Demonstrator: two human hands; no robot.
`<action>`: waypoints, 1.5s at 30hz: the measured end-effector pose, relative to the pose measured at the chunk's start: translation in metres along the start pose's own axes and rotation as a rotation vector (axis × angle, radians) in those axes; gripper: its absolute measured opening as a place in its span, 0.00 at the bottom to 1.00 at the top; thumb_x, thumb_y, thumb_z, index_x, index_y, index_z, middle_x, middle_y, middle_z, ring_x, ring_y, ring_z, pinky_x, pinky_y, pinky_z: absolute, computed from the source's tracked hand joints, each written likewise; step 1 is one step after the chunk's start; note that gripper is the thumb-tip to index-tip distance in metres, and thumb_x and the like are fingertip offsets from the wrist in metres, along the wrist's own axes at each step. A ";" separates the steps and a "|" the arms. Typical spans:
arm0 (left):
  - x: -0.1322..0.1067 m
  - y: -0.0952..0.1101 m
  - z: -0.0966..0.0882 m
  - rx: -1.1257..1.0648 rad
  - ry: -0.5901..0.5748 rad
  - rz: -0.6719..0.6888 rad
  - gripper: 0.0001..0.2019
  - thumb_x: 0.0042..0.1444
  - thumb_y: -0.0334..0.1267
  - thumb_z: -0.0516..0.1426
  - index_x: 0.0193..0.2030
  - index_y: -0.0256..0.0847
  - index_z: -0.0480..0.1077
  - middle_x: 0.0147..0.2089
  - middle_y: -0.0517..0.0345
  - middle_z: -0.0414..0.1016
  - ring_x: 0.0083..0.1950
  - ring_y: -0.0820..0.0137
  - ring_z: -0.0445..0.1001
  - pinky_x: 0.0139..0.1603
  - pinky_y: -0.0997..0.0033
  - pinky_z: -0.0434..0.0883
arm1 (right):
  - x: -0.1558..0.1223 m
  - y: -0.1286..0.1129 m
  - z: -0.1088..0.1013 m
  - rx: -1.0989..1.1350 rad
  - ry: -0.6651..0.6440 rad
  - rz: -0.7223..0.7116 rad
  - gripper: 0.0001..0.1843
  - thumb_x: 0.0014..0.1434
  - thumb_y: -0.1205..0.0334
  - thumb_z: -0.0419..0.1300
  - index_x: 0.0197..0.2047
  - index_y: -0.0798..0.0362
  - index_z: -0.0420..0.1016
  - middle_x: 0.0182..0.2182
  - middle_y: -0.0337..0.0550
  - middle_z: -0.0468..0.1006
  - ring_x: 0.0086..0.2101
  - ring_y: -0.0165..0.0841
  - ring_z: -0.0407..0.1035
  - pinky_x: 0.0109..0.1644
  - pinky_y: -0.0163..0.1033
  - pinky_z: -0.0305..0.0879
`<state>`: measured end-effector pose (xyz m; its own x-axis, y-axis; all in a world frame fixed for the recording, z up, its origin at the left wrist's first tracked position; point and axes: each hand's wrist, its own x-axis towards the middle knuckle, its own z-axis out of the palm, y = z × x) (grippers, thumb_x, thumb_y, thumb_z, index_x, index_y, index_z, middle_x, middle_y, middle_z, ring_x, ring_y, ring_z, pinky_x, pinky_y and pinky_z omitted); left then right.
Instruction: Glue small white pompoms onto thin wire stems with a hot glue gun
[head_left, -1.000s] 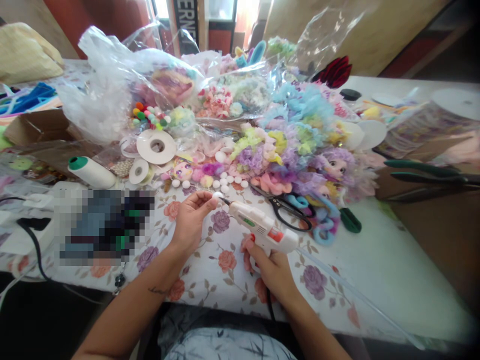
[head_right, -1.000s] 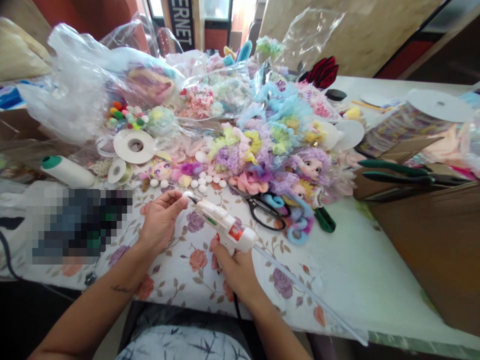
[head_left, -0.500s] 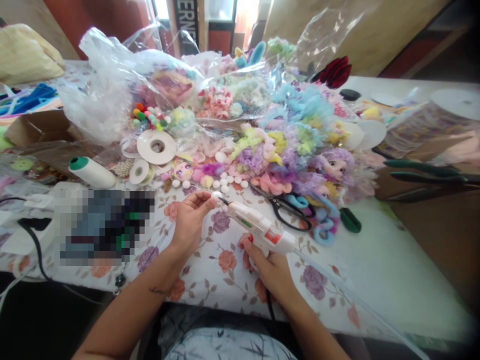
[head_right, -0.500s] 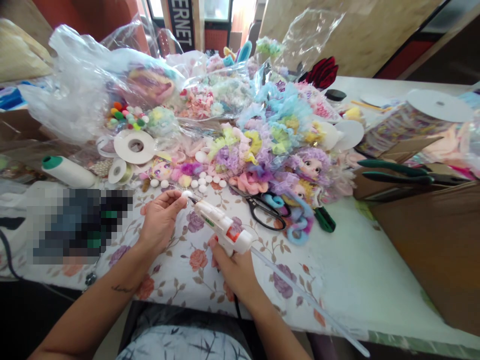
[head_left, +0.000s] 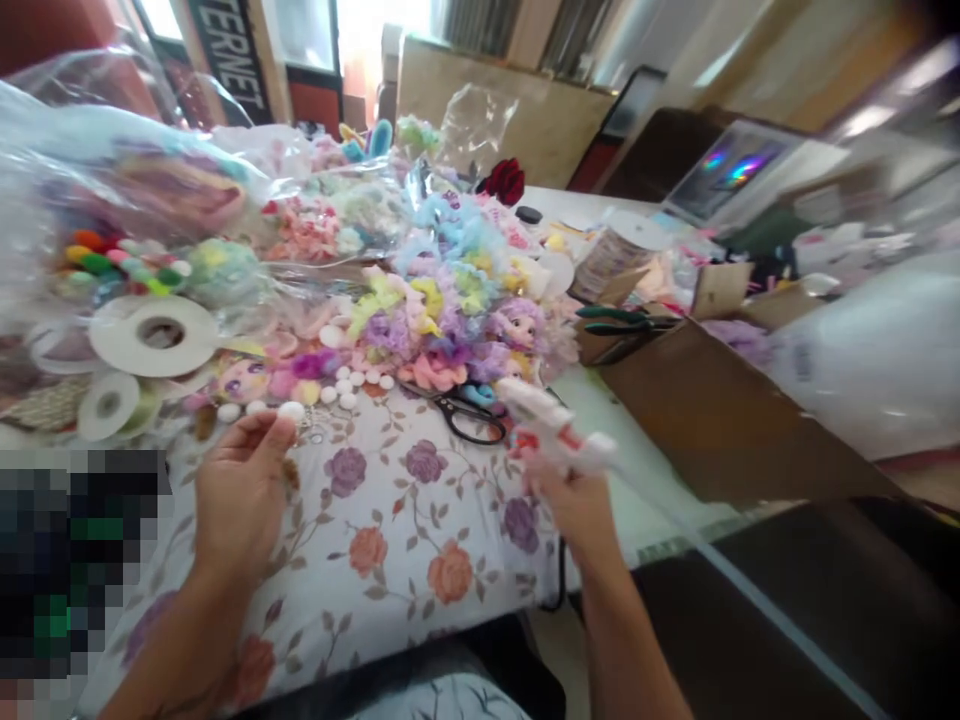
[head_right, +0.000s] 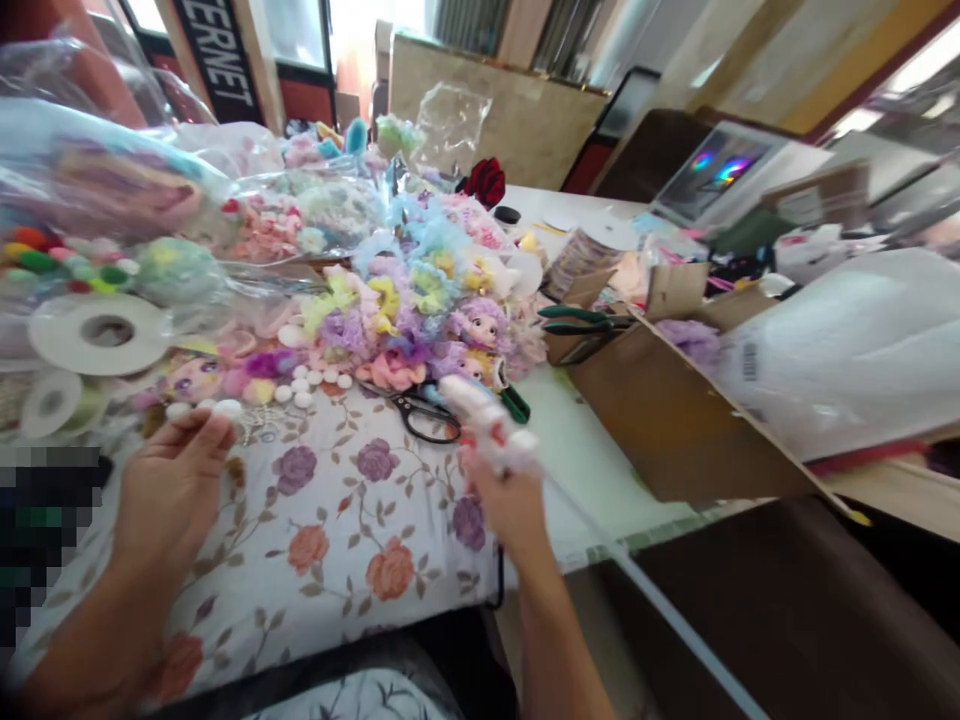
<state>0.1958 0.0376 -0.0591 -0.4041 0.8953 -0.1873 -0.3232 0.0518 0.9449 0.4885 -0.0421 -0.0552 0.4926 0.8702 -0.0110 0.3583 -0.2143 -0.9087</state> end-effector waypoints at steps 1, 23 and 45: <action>0.000 0.000 0.000 -0.026 -0.005 0.002 0.13 0.43 0.37 0.69 0.34 0.37 0.73 0.30 0.64 0.75 0.31 0.79 0.71 0.36 0.80 0.67 | 0.013 0.009 -0.017 -0.020 0.116 0.007 0.17 0.54 0.49 0.60 0.36 0.55 0.77 0.16 0.36 0.71 0.17 0.31 0.63 0.23 0.36 0.61; 0.023 0.008 -0.005 -0.389 0.086 0.012 0.12 0.37 0.28 0.70 0.28 0.35 0.72 0.32 0.61 0.77 0.37 0.75 0.78 0.47 0.74 0.75 | 0.025 0.029 -0.064 -1.163 0.314 -0.259 0.20 0.59 0.47 0.53 0.22 0.47 0.73 0.19 0.54 0.75 0.20 0.44 0.68 0.21 0.44 0.55; 0.027 0.006 -0.011 -0.349 0.041 0.047 0.18 0.31 0.36 0.73 0.29 0.36 0.73 0.32 0.60 0.77 0.35 0.75 0.75 0.43 0.74 0.71 | 0.034 -0.086 0.220 -0.521 -0.740 -1.276 0.10 0.62 0.70 0.55 0.31 0.54 0.75 0.35 0.49 0.73 0.41 0.40 0.61 0.46 0.44 0.59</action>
<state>0.1731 0.0573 -0.0617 -0.4570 0.8744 -0.1627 -0.5734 -0.1498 0.8054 0.3002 0.1038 -0.0692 -0.7677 0.5724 0.2880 0.5210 0.8193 -0.2395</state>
